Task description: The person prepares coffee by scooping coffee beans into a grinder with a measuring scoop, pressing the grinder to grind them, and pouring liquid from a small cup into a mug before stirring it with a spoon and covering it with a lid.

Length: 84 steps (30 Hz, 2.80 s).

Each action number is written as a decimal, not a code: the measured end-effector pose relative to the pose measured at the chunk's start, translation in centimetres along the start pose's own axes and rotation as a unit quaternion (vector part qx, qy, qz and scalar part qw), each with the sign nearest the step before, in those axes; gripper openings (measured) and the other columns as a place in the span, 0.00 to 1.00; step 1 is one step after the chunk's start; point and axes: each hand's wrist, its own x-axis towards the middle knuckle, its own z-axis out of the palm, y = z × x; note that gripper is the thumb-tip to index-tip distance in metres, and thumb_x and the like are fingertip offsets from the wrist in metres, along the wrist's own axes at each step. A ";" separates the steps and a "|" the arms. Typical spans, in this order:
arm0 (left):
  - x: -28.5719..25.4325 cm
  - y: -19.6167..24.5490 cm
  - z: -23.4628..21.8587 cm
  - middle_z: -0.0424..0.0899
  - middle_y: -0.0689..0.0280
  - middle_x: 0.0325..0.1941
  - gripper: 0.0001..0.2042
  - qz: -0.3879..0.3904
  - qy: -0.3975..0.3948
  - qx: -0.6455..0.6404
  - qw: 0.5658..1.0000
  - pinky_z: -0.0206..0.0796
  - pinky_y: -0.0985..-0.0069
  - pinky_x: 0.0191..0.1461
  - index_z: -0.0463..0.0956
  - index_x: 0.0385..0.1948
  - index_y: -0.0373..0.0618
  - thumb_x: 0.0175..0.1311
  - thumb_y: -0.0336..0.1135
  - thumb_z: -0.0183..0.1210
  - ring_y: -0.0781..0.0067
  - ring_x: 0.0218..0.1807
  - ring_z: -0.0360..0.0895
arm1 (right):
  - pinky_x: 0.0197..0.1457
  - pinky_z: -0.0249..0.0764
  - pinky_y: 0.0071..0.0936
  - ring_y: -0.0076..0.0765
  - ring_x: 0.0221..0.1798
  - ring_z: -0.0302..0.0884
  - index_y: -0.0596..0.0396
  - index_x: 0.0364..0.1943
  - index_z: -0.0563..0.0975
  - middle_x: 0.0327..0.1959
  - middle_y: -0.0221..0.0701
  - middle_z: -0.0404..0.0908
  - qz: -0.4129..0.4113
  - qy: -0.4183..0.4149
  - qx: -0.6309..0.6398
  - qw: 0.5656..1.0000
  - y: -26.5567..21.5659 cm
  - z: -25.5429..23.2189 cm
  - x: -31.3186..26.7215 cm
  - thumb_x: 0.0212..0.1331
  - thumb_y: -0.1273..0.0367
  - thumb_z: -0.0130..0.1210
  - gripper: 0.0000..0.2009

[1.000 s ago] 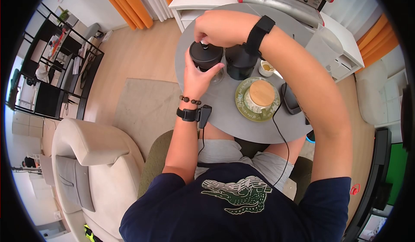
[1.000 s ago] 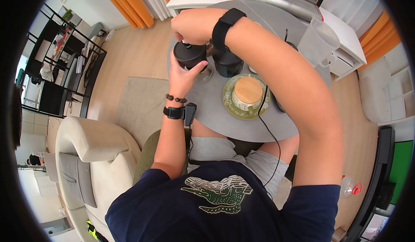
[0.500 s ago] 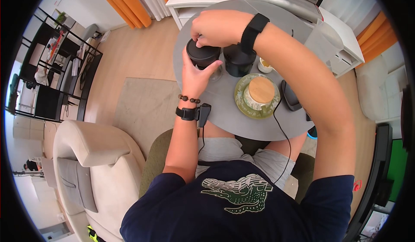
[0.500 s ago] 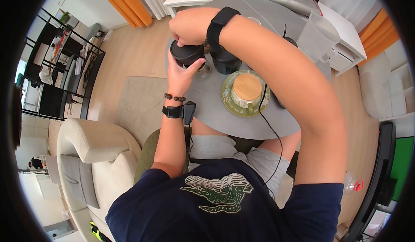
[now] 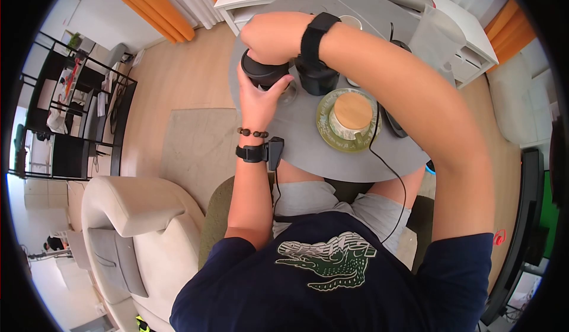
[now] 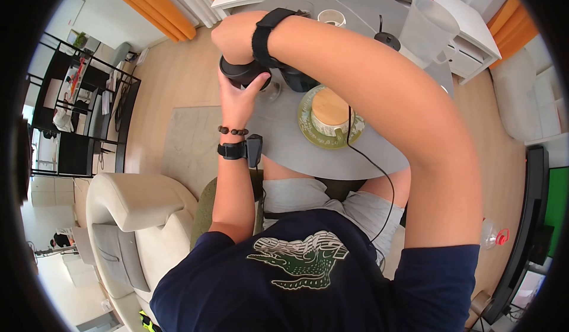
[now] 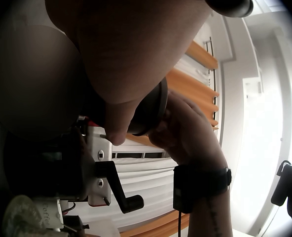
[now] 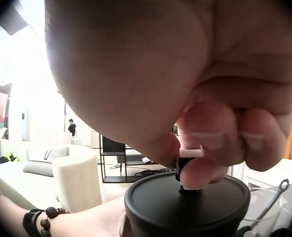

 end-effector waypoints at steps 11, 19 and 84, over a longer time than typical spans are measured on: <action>0.0 -0.1 0.0 0.88 0.57 0.68 0.45 0.012 0.006 0.032 0.999 0.77 0.64 0.71 0.66 0.78 0.38 0.60 0.33 0.85 0.64 0.66 0.87 | 0.46 0.88 0.55 0.64 0.43 0.93 0.68 0.40 0.91 0.38 0.56 0.92 0.056 0.015 -0.002 0.998 -1.7 0.9 0.6 0.51 0.72 0.67 0.14; -0.3 1.2 0.3 0.83 0.58 0.71 0.37 -0.017 0.012 0.066 0.998 0.75 0.63 0.75 0.67 0.73 0.37 0.66 0.24 0.79 0.66 0.71 0.82 | 0.49 0.90 0.52 0.61 0.45 0.94 0.66 0.42 0.93 0.43 0.54 0.93 0.103 0.027 0.047 0.993 -2.5 1.1 -0.2 0.53 0.72 0.69 0.14; -0.9 3.8 -0.6 0.88 0.64 0.65 0.31 -0.027 -0.059 -0.003 0.998 0.76 0.67 0.72 0.73 0.71 0.39 0.68 0.26 0.79 0.71 0.66 0.84 | 0.54 0.87 0.53 0.56 0.50 0.94 0.59 0.49 0.94 0.47 0.47 0.95 0.055 -0.042 -0.001 0.998 -0.9 2.1 -0.6 0.59 0.67 0.69 0.16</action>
